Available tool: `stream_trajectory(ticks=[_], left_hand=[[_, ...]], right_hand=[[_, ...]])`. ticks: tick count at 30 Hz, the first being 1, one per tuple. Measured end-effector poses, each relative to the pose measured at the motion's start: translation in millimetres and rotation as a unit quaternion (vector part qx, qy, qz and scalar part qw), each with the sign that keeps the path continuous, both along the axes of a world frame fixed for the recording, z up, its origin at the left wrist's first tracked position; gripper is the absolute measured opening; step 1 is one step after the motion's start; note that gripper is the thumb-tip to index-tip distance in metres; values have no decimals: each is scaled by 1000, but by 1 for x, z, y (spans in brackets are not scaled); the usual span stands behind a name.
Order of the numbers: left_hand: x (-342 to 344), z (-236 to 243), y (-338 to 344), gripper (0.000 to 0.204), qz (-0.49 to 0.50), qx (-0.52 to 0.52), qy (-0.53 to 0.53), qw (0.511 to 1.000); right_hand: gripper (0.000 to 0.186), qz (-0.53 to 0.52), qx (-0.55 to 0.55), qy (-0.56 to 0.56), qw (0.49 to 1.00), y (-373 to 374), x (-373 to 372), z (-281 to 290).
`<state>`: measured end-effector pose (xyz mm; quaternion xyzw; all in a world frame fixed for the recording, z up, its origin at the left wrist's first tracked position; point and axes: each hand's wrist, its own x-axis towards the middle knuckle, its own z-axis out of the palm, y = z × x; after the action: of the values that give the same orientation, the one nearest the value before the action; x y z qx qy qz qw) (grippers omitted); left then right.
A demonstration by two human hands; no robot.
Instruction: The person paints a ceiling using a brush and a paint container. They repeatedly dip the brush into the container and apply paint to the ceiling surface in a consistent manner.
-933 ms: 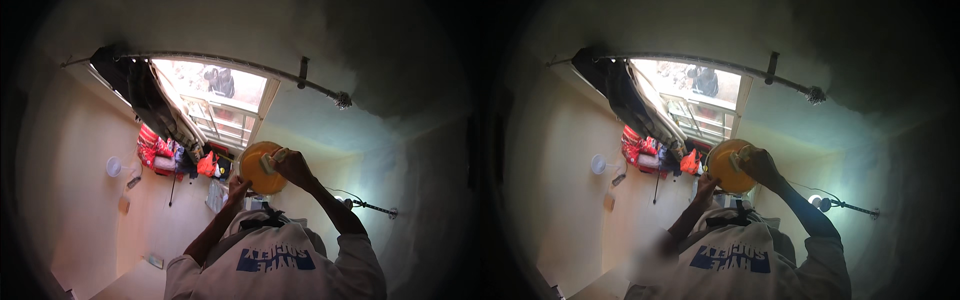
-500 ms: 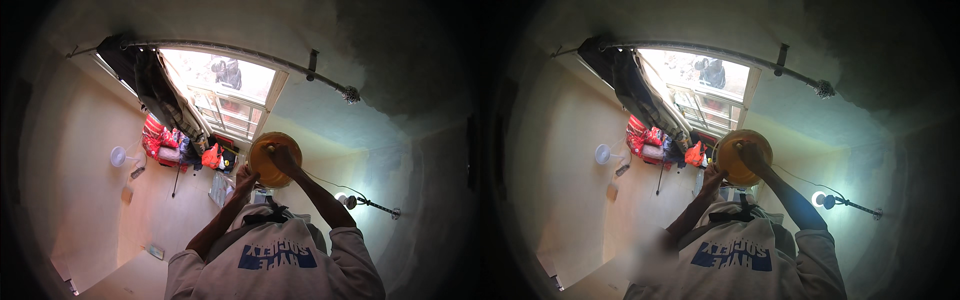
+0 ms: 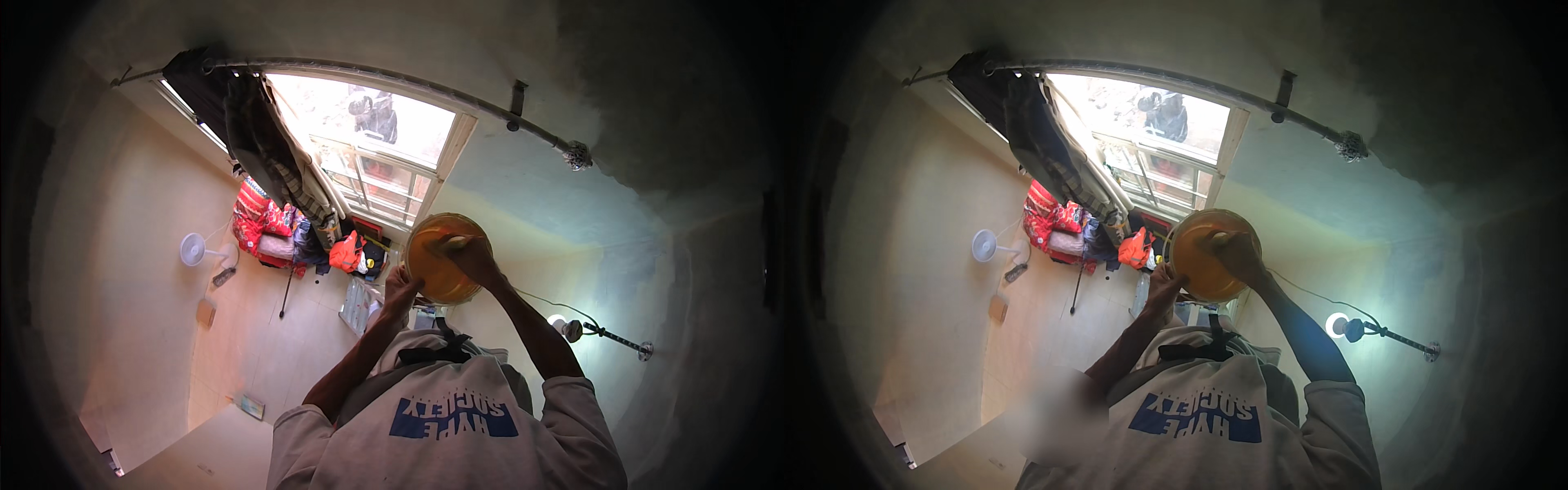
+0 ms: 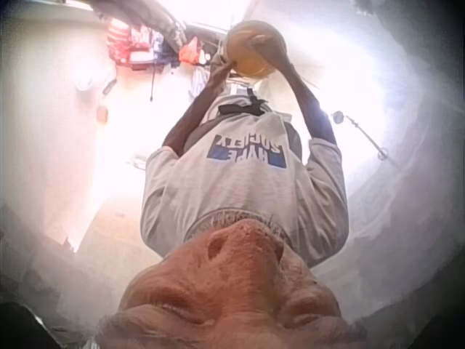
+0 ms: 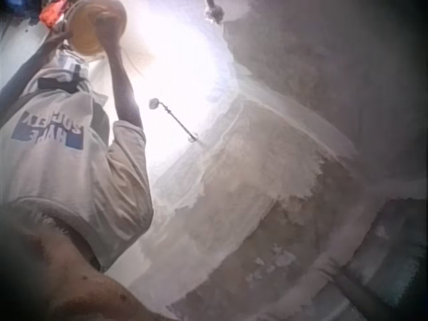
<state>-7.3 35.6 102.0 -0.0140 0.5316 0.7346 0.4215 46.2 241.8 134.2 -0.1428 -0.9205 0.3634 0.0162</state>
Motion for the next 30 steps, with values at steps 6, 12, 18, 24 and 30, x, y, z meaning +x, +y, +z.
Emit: stream_trajectory(ticks=[6, 12, 18, 24, 30], left_hand=[[-4, -10, -1, 29, 16, 8, 1, 1000], [-14, -13, 12, 28, -2, -10, 33, 999], [-13, -11, 1, 30, 11, -14, 6, 1000], [-21, -9, -8, 32, -7, 13, -13, 1000], [-22, -28, -11, 32, -26, 42, 27, 998]], right_hand=[[28, -95, -19, 79, 992, -22, 12, 80], [27, 72, 117, 45, 990, -11, -7, -30], [29, -73, -137, 57, 986, 20, 13, 35], [42, -289, -580, 122, 752, 30, 56, 59], [26, -250, -640, 207, 696, 48, 49, 82]])
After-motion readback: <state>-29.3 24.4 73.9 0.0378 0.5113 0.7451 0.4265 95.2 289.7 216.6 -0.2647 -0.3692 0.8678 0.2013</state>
